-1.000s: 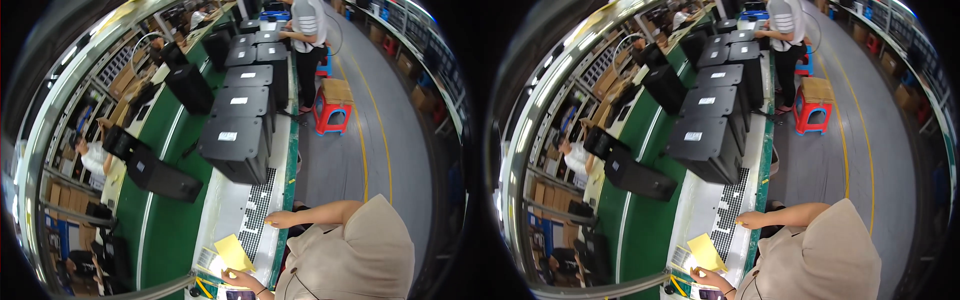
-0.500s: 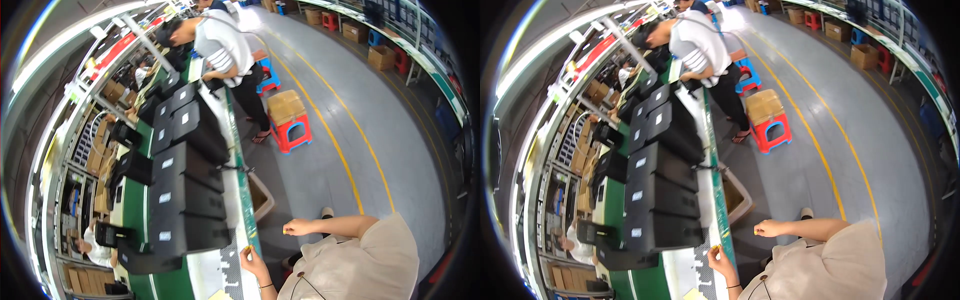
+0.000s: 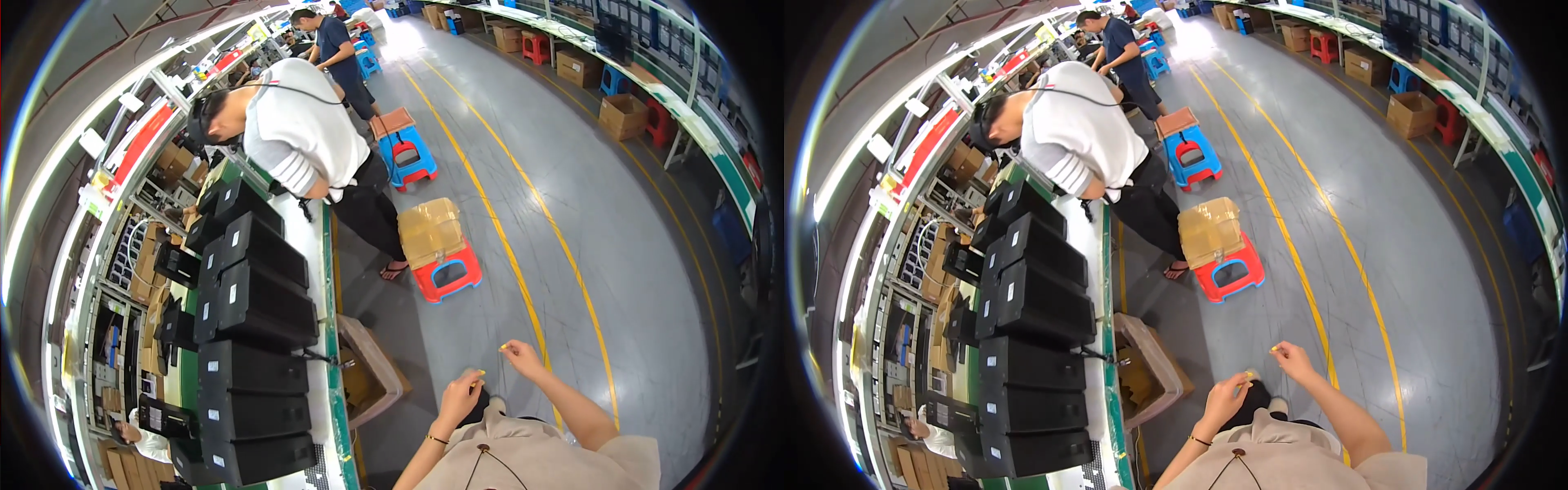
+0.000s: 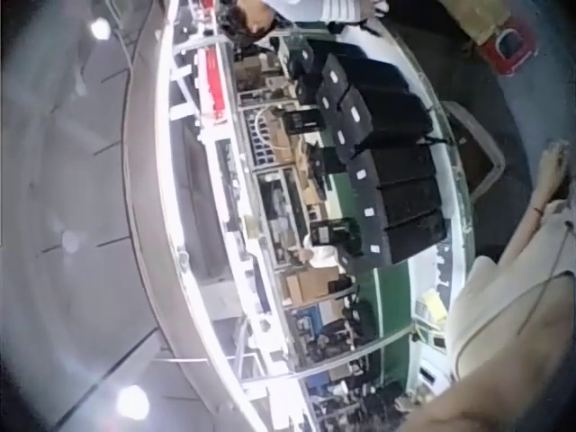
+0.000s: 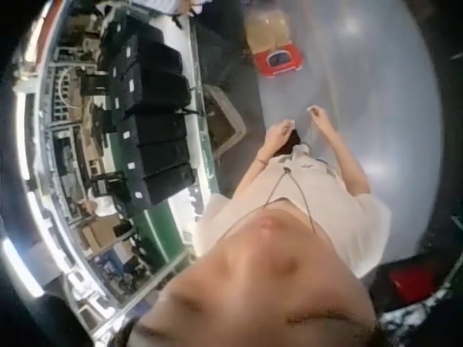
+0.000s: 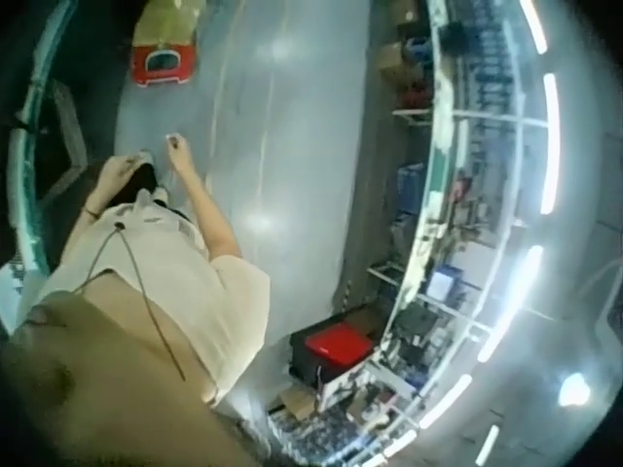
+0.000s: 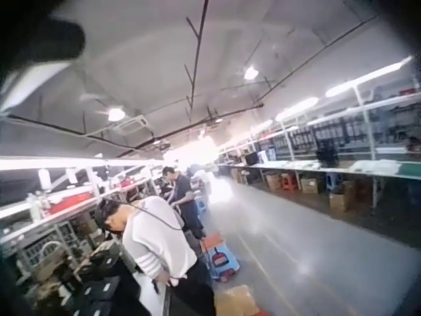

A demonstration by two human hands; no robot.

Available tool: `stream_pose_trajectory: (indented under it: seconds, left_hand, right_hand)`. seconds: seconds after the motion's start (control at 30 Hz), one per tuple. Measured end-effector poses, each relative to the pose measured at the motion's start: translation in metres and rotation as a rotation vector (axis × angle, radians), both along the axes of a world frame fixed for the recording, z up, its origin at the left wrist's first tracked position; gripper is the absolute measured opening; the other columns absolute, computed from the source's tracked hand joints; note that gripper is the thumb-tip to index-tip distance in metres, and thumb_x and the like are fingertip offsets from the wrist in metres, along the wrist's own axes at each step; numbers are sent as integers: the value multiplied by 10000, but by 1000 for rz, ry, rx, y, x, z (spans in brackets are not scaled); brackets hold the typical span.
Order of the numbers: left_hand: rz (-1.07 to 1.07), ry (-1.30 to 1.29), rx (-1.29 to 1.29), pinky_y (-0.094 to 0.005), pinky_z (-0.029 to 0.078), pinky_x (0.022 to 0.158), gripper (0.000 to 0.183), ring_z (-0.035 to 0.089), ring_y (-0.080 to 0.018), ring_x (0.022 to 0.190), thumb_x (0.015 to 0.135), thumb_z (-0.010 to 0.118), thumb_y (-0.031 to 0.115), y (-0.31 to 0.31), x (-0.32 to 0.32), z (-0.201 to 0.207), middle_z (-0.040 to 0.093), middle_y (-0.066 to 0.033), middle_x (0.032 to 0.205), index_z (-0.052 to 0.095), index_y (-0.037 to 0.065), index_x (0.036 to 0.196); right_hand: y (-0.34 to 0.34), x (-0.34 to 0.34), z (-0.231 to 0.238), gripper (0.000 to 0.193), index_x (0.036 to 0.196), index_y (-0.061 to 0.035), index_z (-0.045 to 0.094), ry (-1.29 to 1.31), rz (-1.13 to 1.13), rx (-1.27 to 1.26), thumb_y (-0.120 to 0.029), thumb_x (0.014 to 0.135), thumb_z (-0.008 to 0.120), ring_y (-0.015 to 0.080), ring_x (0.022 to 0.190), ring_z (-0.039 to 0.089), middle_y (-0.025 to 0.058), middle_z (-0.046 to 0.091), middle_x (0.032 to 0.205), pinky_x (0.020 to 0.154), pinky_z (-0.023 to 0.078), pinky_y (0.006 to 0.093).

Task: Assembling electronic chassis by installing internal components and applying identification labels on a factory production line.

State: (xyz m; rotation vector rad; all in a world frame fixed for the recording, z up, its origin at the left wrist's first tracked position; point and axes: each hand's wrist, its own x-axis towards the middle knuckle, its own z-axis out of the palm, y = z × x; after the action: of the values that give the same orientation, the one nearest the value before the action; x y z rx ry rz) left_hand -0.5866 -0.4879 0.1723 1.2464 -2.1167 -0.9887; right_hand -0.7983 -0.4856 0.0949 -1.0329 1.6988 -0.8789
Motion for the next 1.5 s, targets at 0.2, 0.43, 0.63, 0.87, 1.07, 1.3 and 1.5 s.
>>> stream_pose_trajectory:
  seconds: [0.2, 0.43, 0.63, 0.87, 1.07, 1.3, 1.5]
  left_hand:
    - [-144, -213, 102, -442, 510, 717, 203, 637, -344, 830, 863, 582, 177, -119, -60, -25, 672, -143, 903, 630, 87, 1039]
    - [-401, -334, 27, -467, 500, 722, 244, 629, -354, 861, 838, 575, 160, -296, -149, -55, 662, -163, 909, 599, 77, 1066]
    - [-474, -229, -70, -457, 478, 764, 301, 606, -343, 919, 830, 591, 177, -456, -261, -34, 640, -148, 1003, 579, 49, 1101]
    - [-425, -230, 31, -441, 478, 786, 304, 592, -334, 935, 851, 588, 187, -617, -352, -61, 624, -149, 990, 581, 59, 1127]
    - [-256, -435, 33, -440, 480, 798, 322, 593, -327, 957, 860, 589, 202, -746, -400, -49, 627, -138, 1025, 573, 67, 1152]
    - [115, -277, 89, -430, 469, 795, 299, 590, -312, 974, 858, 590, 203, -855, -405, -41, 631, -115, 1019, 578, 78, 1129]
    - [312, -322, 143, -428, 470, 776, 286, 594, -304, 948, 848, 594, 191, -937, -351, -71, 633, -106, 995, 584, 77, 1110]
  right_hand:
    - [-66, -70, -45, 187, 903, -36, 630, -17, -56, -37, -217, 862, 649, 114, 562, 566, 55, 603, 623, 523, 432, 292]
    - [-202, -171, -77, 239, 901, -45, 634, 123, -9, 60, -280, 856, 639, 193, 576, 594, 75, 627, 651, 556, 453, 342]
    - [-330, -285, -64, 205, 894, -12, 622, -8, -213, 108, -211, 858, 654, 121, 614, 572, 68, 631, 692, 561, 455, 300]
    - [-456, -442, -141, 209, 892, -12, 621, 208, -261, 75, -210, 843, 664, 139, 618, 587, 64, 624, 681, 570, 469, 301]
    - [-649, -530, -135, 215, 901, -2, 619, 205, -123, 152, -209, 850, 648, 144, 637, 591, 64, 626, 702, 587, 470, 301]
    - [-901, -508, -94, 204, 952, -18, 634, 256, 141, -25, -192, 846, 633, 210, 667, 645, 118, 657, 736, 587, 487, 324]
    - [-1079, -394, -69, 194, 949, -29, 650, 105, 479, -55, -207, 877, 620, 150, 676, 622, 76, 663, 753, 631, 490, 292]
